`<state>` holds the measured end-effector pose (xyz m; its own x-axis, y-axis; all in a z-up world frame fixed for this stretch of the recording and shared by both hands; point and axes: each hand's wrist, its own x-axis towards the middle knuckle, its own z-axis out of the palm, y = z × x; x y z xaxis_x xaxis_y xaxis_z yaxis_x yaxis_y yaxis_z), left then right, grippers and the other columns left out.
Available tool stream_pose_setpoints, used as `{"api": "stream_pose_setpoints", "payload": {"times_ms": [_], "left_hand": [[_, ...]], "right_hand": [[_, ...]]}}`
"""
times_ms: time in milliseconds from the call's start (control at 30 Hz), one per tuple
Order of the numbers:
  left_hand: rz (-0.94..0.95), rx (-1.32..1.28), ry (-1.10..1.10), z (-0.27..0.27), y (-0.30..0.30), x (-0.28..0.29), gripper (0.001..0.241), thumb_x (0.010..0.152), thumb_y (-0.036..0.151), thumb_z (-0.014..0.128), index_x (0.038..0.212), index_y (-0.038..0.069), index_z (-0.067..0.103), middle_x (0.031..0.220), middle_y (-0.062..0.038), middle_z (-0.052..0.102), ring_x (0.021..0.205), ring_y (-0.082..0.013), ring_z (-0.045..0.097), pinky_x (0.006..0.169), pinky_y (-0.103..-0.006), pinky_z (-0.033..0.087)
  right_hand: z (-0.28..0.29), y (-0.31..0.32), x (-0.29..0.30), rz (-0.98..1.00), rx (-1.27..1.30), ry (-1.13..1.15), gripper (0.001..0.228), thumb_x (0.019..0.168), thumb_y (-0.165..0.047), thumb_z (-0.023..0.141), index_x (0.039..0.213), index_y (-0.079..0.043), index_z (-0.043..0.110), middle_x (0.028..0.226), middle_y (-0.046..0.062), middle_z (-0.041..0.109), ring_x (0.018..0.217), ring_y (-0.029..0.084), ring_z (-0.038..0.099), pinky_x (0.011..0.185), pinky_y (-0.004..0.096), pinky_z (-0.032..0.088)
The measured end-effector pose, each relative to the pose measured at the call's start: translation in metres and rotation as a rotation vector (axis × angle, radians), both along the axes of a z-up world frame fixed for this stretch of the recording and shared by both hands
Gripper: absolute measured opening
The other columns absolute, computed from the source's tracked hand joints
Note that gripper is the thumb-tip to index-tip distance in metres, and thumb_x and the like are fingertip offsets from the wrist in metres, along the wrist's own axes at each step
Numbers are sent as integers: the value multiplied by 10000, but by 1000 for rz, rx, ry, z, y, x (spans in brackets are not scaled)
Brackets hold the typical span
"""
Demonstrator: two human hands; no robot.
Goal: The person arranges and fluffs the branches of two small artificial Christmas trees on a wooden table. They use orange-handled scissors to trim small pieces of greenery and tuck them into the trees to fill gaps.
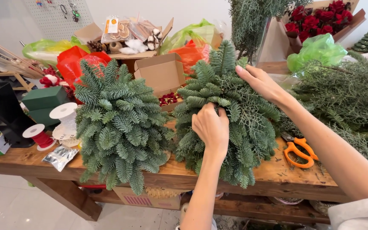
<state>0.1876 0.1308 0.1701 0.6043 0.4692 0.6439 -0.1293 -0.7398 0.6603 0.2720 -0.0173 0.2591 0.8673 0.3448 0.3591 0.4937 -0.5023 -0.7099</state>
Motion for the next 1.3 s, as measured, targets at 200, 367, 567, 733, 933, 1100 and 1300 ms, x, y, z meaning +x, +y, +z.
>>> {"api": "stream_pose_setpoints", "payload": {"times_ms": [200, 367, 567, 733, 933, 1100, 1300], "left_hand": [[32, 25, -31, -3, -2, 2, 54, 816, 117, 676, 835, 89, 718, 665, -29, 677, 638, -273, 678, 696, -356, 426], [52, 32, -40, -3, -2, 4, 36, 815, 103, 673, 820, 87, 705, 661, -27, 669, 633, -268, 670, 693, -352, 420], [-9, -55, -34, -8, 2, 5, 64, 838, 126, 677, 872, 98, 723, 744, -23, 715, 691, -254, 696, 741, -355, 425], [-76, -117, -12, 3, 4, -9, 121, 854, 180, 683, 939, 118, 742, 860, -38, 758, 806, -259, 724, 813, -385, 438], [-382, -338, 227, 35, 40, -74, 481, 846, 508, 704, 1167, 150, 719, 1100, -107, 738, 1079, -302, 690, 926, -441, 486], [-491, -550, 11, 17, 95, -124, 310, 916, 165, 642, 1187, 24, 698, 1038, -217, 731, 856, -308, 745, 763, -389, 584], [-573, -424, 165, -2, 79, -105, 478, 810, 182, 769, 1257, 55, 656, 1072, -182, 722, 858, -268, 731, 735, -383, 593]], "right_hand": [[-3, 1, 11, -64, -99, -4, 673, 957, -715, 543, 777, -85, 388, 748, 118, 406, 810, 298, 448, 815, 441, 354], [0, 1, 9, -73, -109, 14, 636, 942, -720, 569, 761, -135, 397, 751, 94, 434, 822, 285, 485, 858, 396, 382], [-3, -2, 14, -75, -100, 17, 633, 946, -715, 564, 873, -87, 542, 902, 192, 585, 1002, 371, 564, 946, 467, 396], [3, 0, 3, -86, -86, 41, 632, 932, -676, 584, 855, -48, 558, 851, 228, 590, 915, 381, 568, 866, 505, 394], [5, 0, -46, -52, 45, -145, 625, 993, -472, 605, 1485, -125, 437, 1240, 319, 577, 1140, 475, 581, 955, 580, 459], [-39, 5, -83, 108, -6, -949, 317, 943, -15, 649, 1251, -86, 681, 1206, 77, 677, 1142, 250, 595, 1059, 375, 407], [-59, 32, -115, 197, -250, -1025, 226, 929, -64, 651, 1155, -52, 664, 1106, 85, 694, 1109, 257, 637, 1107, 451, 363]]}}
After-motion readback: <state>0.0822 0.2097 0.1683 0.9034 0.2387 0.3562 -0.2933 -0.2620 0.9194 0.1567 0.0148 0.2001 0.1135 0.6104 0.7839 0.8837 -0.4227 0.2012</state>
